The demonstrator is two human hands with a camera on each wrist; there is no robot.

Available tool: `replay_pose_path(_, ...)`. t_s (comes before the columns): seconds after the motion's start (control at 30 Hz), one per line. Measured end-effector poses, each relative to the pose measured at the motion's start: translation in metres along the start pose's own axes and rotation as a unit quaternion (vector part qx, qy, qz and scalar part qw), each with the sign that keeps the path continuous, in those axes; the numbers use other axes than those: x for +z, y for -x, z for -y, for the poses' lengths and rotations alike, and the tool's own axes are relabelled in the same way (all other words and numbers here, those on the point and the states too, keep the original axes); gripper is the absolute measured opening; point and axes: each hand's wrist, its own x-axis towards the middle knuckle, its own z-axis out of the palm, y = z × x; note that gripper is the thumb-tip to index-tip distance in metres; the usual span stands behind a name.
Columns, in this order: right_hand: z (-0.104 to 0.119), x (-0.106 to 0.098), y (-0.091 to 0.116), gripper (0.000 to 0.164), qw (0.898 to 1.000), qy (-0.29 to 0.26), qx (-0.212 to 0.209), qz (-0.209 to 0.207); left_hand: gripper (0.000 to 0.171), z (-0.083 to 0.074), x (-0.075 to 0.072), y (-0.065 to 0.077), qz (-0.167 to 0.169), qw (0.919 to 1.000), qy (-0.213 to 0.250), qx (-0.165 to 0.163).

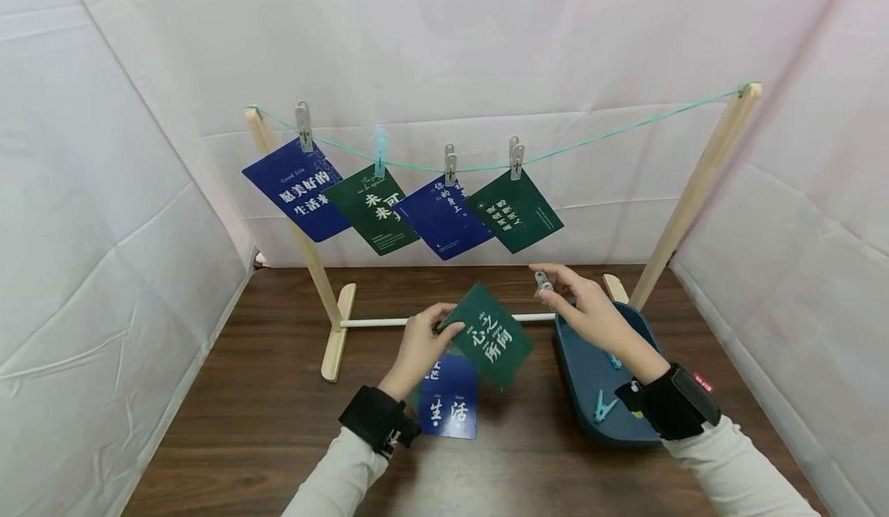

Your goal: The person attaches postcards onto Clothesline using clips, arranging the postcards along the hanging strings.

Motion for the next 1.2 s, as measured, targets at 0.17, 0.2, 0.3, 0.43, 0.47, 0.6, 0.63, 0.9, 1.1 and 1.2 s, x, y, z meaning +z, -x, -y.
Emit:
replay_pose_path(0.17,0.001,-0.015,-0.004,0.032,0.998,-0.016,0.035,-0.045,0.033,-0.019,0.005,-0.017,0.027,0.9987,0.043,-0.002)
replay_pose_path(0.2,0.002,-0.019,-0.006,0.033,0.997,-0.018,0.043,-0.059,0.032,-0.024,0.007,-0.021,0.028,0.9987,0.043,0.003)
replay_pose_path(0.3,0.006,-0.029,-0.013,0.038,0.993,-0.035,0.048,-0.103,0.028,-0.038,0.011,-0.036,0.020,0.9988,0.038,0.024)
replay_pose_path(0.43,0.025,-0.044,-0.021,0.037,0.988,-0.043,0.037,-0.143,0.021,-0.057,0.019,-0.053,-0.012,0.9977,0.045,0.050)
replay_pose_path(0.47,0.029,-0.047,-0.022,0.036,0.987,-0.046,0.036,-0.146,0.020,-0.061,0.021,-0.057,-0.020,0.9970,0.054,0.052)
replay_pose_path(0.6,0.023,-0.056,-0.029,0.034,0.985,-0.046,0.055,-0.155,0.019,-0.074,0.028,-0.074,-0.046,0.9923,0.100,0.056)
replay_pose_path(0.63,0.019,-0.059,-0.032,0.035,0.985,-0.043,0.058,-0.157,0.020,-0.078,0.029,-0.078,-0.048,0.9909,0.114,0.053)
replay_pose_path(0.9,0.017,-0.091,-0.072,0.032,0.971,0.011,0.053,-0.234,0.021,-0.108,0.036,-0.118,-0.117,0.9836,0.130,0.045)
replay_pose_path(1.1,0.024,-0.109,-0.107,0.030,0.953,0.058,0.036,-0.295,0.024,-0.126,0.042,-0.141,-0.154,0.9812,0.112,0.031)
replay_pose_path(1.2,0.026,-0.113,-0.119,0.027,0.947,0.069,0.045,-0.312,0.027,-0.132,0.044,-0.148,-0.163,0.9811,0.102,0.026)
